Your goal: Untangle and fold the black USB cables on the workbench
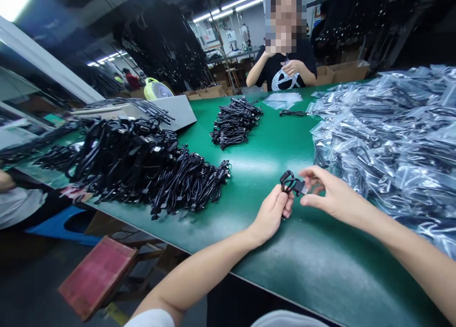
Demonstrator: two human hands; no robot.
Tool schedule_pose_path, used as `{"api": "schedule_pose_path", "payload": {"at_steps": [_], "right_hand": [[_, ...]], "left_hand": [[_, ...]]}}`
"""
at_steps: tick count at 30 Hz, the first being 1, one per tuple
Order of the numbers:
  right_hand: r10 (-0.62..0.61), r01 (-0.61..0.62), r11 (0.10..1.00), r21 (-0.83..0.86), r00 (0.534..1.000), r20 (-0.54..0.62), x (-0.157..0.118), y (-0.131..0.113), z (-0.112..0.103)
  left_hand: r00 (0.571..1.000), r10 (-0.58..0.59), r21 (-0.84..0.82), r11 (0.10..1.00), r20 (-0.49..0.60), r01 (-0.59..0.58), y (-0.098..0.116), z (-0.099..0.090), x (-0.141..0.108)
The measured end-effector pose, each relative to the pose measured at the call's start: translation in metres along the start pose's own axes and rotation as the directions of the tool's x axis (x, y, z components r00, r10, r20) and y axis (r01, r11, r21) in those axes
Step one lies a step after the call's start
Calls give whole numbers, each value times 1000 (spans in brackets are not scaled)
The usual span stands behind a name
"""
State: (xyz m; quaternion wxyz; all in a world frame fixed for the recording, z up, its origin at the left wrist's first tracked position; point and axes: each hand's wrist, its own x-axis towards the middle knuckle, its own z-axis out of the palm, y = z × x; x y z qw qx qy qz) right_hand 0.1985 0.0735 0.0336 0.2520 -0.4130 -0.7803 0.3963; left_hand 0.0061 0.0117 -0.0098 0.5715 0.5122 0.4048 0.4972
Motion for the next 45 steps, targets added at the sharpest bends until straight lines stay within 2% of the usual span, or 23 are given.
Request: {"api": "schedule_pose_path", "payload": {"at_steps": [2,6,8,12,14,18,23,26,29,30,32,34,36,38,40,43,45], "right_hand": [[-41,41,987,153,999,-2,-5,-13,-7],[-18,-35,950,309,986,166,-12,-33,-3],[-12,-75,918,388,976,216,-11,-35,-2],[-86,-114,836,537,939,333,-9,-30,-1],[-86,-102,821,562,951,298,-9,-28,3],[-61,-27,799,601,990,124,-12,-28,14],[-104,68,754,654,994,17,-12,-26,23],[36,-22,703,711,999,-5,-11,-25,26],[197,-160,640,751,979,40,-10,-27,23],[189,-161,657,737,981,47,-9,-27,21],[83,-77,771,633,996,20,-9,-27,14],[-55,68,918,390,998,-44,-9,-25,8],[-187,192,980,53,978,-91,-9,-20,5],[-323,290,923,-254,941,-101,-9,-12,6],[-438,354,819,-452,894,-95,-10,-6,8],[-512,357,740,-571,849,-133,-9,0,10],[-481,328,777,-537,860,-170,-9,2,11]], "left_hand": [[999,14,113,993,31,-18,2,1,-3],[996,43,274,960,80,-64,5,1,-7],[994,45,313,947,99,-74,5,0,-8],[986,47,370,923,158,-103,2,-3,-8],[985,32,347,933,169,-90,1,-4,-8],[984,-8,205,978,179,-30,0,-2,-6],[964,-31,180,984,266,-18,4,-1,-6],[954,-58,196,981,293,-1,6,-2,-6],[956,-120,100,990,267,96,3,-2,-6],[956,-152,41,988,250,146,2,-3,-6],[952,-204,-63,973,227,223,0,-4,-4],[952,-223,-97,964,210,247,0,-6,-3],[956,-228,-69,967,187,244,2,-7,-2],[951,-244,-9,968,190,251,5,-6,-2],[937,-257,16,965,235,261,8,-4,-3],[913,-253,-36,960,319,279,12,-1,-4],[902,-264,-47,954,343,297,14,-1,-3]]}}
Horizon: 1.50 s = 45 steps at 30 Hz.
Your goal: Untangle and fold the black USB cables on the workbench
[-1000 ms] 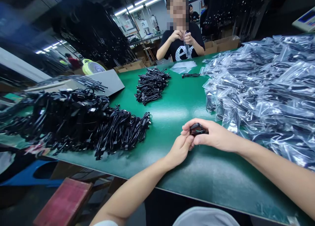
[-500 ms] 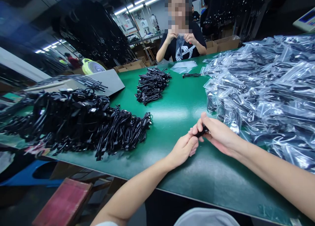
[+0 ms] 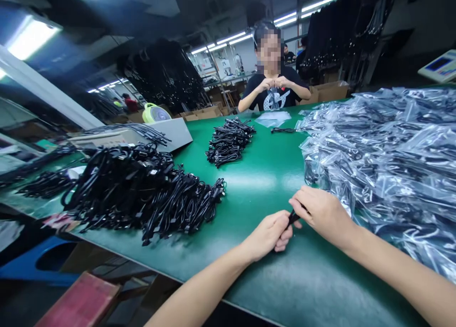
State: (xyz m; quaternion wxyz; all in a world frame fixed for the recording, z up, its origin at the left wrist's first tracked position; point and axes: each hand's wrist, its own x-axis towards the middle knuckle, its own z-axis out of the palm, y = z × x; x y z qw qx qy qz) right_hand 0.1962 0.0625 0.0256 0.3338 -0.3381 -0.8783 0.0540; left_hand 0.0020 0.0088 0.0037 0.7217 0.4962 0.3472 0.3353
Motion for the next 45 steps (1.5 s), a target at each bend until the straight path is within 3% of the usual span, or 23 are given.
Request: {"api": "schedule_pose_path", "payload": {"at_steps": [5,13,19,28,45], "right_hand": [[204,-217,954,208,975,84,-3,7,11],[400,-417,851,318,909,121,-24,15,53],[581,-615,583,531,773,257,-31,26,75],[597,-663,528,531,734,324,-24,13,60],[568,-643,473,602,745,349,-21,13,60]], "left_hand": [[998,-63,22,998,-10,64,-4,-5,2],[980,-84,49,994,-183,95,-18,-8,11],[978,-118,35,992,-174,125,-15,-11,16],[974,-136,43,988,-180,146,-15,-9,12],[972,-92,6,995,-216,96,-12,-6,9]]}}
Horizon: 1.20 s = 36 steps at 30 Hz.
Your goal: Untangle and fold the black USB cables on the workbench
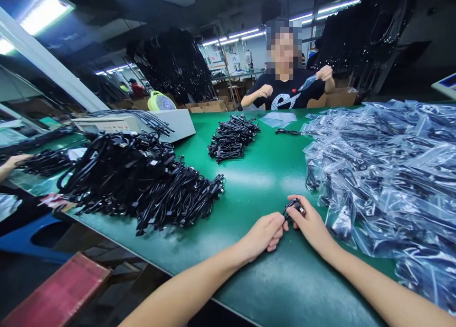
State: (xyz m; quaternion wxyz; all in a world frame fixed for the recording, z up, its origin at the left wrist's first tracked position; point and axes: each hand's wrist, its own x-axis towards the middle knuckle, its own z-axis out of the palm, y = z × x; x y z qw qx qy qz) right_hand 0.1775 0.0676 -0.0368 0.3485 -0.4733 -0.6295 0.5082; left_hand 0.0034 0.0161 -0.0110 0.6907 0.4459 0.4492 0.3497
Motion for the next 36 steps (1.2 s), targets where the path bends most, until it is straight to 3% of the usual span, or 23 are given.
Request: {"api": "schedule_pose_path", "payload": {"at_steps": [15,22,29,36], "right_hand": [[-35,31,999,26,985,168,-2,-6,-6],[-71,55,996,73,968,242,-5,-7,-3],[-12,-48,966,253,973,229,-7,-7,-1],[28,-134,915,381,962,272,-11,-12,4]], "left_hand": [[998,9,-2,1000,55,-9,-5,-1,0],[989,-29,-69,997,147,39,-4,1,-1],[980,7,-211,977,200,36,-2,1,-1],[984,-26,-212,975,176,64,-1,3,-3]]}}
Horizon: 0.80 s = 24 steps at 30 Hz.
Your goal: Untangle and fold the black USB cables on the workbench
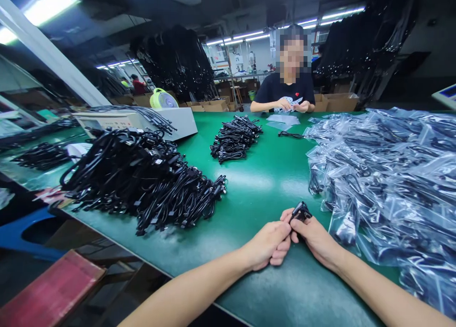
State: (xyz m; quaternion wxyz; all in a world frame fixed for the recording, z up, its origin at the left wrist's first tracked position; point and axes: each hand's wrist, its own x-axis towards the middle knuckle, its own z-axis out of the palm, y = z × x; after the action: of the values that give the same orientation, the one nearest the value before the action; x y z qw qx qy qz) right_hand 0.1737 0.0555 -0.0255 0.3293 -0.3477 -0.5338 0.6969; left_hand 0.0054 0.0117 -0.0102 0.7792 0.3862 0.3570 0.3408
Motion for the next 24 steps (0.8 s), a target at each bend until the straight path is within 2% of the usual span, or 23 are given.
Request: {"api": "schedule_pose_path", "payload": {"at_steps": [7,16,24], "right_hand": [[19,-22,998,59,999,42,1,-1,1],[60,-69,993,97,994,86,2,1,-4],[88,-97,980,175,994,60,3,4,-6]], "left_hand": [[1000,-6,20,1000,4,6,0,1,-1],[996,86,-49,995,-36,-88,2,-3,0],[992,90,44,995,-90,-87,0,-1,4]]}}
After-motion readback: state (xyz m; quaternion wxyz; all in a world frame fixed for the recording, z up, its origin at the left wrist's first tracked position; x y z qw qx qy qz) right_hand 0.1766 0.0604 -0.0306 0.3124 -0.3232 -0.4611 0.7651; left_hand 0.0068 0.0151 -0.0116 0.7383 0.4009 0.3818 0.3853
